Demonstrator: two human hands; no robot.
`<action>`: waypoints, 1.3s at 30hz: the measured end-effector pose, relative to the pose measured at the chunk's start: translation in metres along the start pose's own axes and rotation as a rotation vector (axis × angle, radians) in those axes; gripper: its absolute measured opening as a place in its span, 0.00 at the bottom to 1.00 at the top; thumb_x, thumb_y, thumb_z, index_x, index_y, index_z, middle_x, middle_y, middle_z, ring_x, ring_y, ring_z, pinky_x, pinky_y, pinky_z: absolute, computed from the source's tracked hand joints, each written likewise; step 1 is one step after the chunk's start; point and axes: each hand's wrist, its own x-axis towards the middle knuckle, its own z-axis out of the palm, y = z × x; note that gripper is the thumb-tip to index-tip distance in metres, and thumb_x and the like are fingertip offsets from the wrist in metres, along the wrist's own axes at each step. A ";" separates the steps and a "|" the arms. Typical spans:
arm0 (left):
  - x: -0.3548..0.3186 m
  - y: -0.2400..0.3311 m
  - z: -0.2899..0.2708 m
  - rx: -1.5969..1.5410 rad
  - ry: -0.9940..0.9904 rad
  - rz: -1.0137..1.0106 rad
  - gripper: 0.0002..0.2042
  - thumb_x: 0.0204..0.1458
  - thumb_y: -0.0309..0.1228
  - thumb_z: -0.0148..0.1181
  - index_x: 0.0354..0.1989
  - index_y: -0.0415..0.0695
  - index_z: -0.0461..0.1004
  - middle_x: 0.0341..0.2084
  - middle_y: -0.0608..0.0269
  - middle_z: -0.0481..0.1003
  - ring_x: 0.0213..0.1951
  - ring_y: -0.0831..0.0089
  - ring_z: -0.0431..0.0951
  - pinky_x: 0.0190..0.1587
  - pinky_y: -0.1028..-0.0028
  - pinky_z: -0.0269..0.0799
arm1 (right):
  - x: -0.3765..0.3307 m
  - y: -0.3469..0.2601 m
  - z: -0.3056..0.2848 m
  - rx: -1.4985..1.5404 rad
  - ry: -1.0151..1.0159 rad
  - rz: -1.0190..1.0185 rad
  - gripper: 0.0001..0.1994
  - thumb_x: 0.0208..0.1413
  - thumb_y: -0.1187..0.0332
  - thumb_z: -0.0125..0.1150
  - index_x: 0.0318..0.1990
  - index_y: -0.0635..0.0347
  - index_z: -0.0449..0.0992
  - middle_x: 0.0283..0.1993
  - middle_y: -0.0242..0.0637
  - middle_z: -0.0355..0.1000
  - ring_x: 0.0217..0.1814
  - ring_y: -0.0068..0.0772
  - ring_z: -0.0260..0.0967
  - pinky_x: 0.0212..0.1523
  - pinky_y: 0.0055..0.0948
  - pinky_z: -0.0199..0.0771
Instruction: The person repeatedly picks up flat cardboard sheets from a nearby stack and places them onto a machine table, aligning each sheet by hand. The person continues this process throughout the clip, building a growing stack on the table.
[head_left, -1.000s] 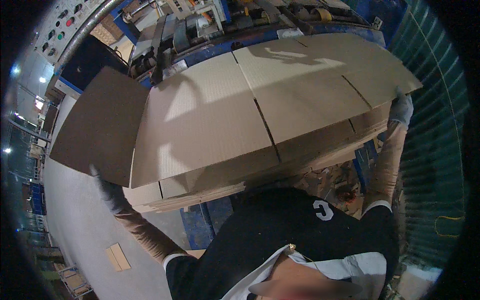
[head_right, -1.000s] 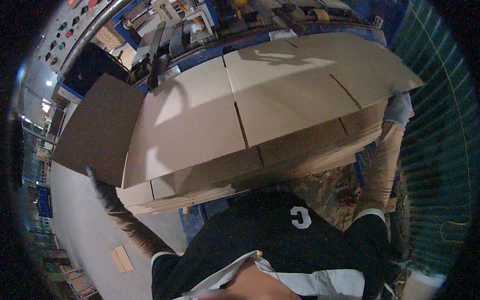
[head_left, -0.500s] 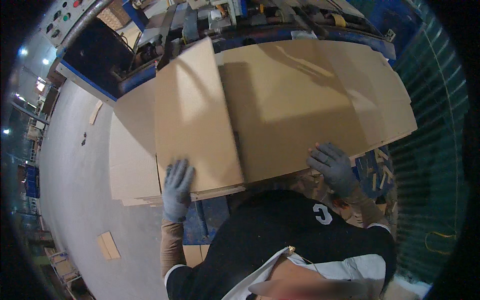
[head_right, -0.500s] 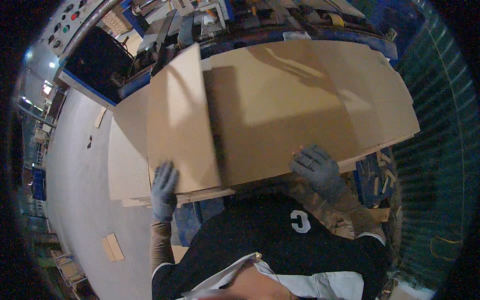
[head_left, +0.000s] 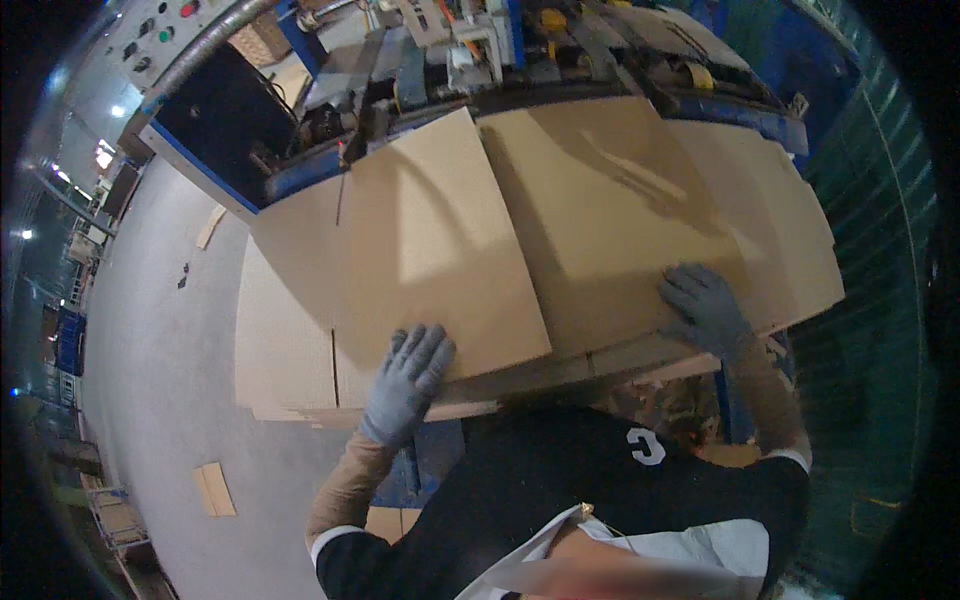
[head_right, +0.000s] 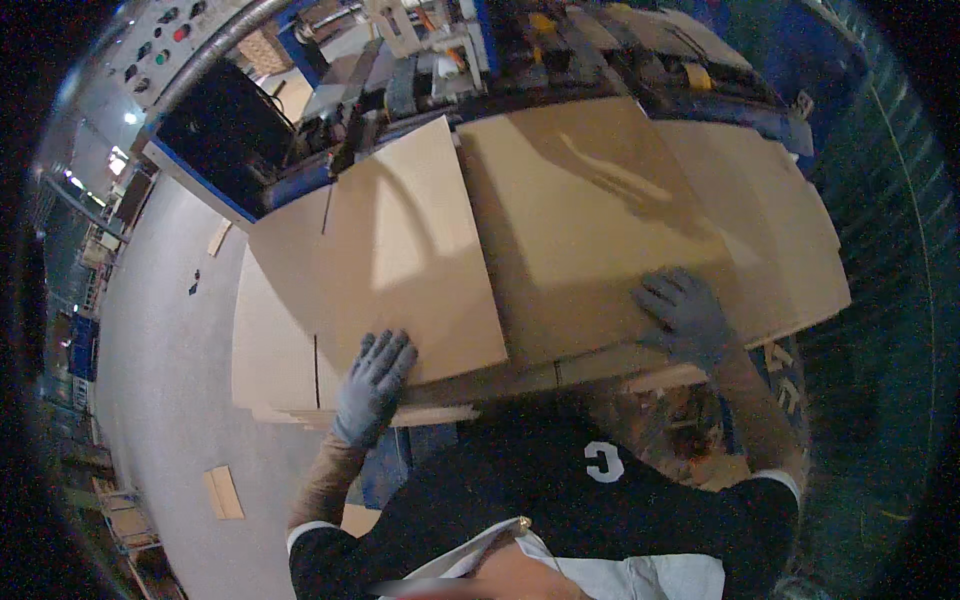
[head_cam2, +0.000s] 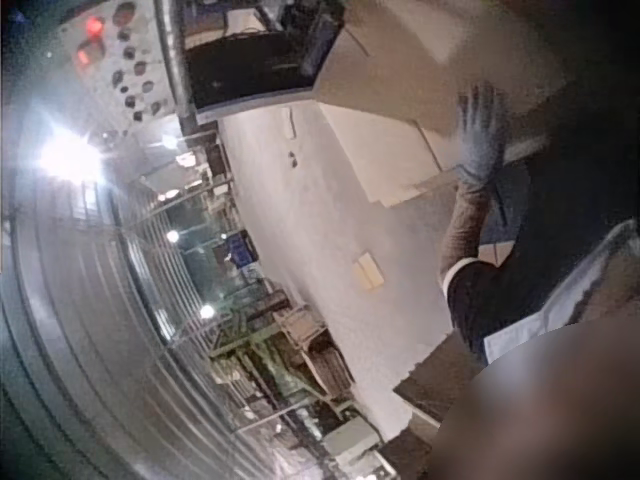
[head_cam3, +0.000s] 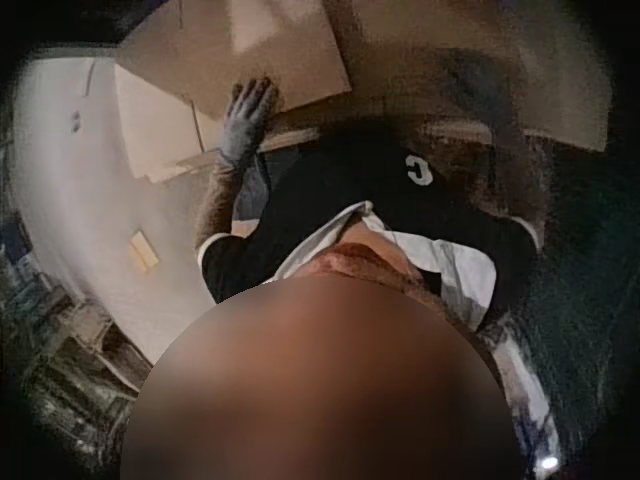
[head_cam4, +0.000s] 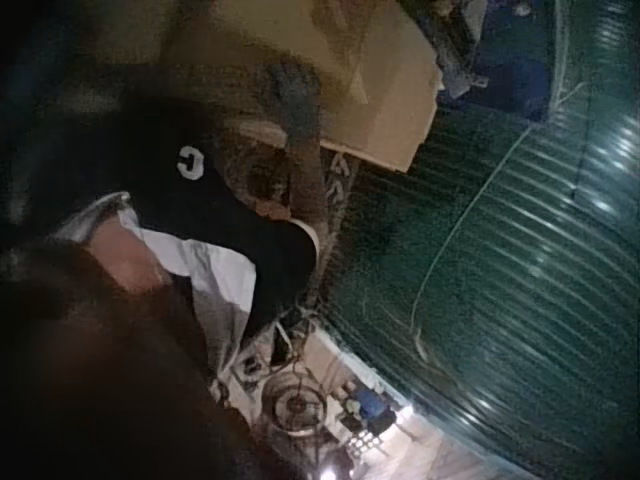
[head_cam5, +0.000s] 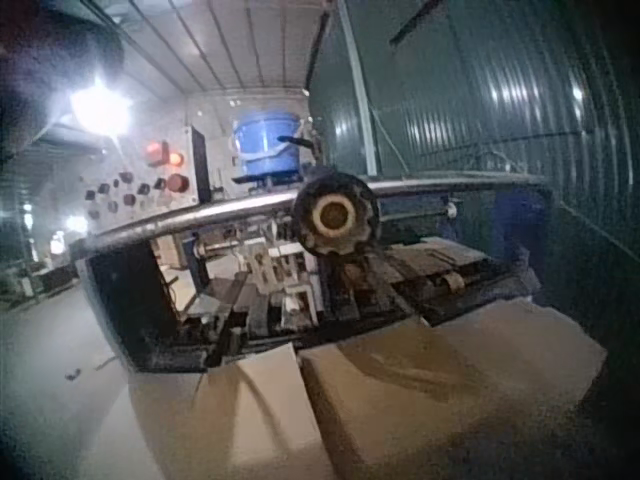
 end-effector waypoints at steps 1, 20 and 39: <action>0.001 0.002 0.000 -0.008 0.022 0.010 0.28 0.45 0.24 0.53 0.60 0.47 0.65 0.61 0.54 0.64 0.62 0.52 0.63 0.66 0.51 0.53 | -0.002 0.002 -0.003 0.003 -0.018 0.009 0.33 0.47 0.40 0.57 0.54 0.55 0.72 0.59 0.44 0.67 0.62 0.50 0.60 0.63 0.49 0.56; 0.166 -0.161 0.052 0.295 0.336 -0.462 0.34 0.51 0.38 0.58 0.65 0.38 0.55 0.60 0.47 0.62 0.62 0.49 0.60 0.65 0.52 0.48 | 0.179 0.079 0.056 -0.221 0.247 0.285 0.30 0.52 0.46 0.57 0.58 0.53 0.69 0.63 0.43 0.62 0.61 0.50 0.60 0.63 0.44 0.57; -0.178 -0.188 0.064 -0.794 1.254 -1.430 0.29 0.52 0.41 0.60 0.60 0.38 0.64 0.56 0.52 0.66 0.52 0.59 0.70 0.53 0.59 0.66 | -0.195 0.196 0.101 -0.712 0.332 1.051 0.25 0.49 0.69 0.60 0.58 0.59 0.67 0.52 0.48 0.72 0.50 0.51 0.71 0.49 0.40 0.73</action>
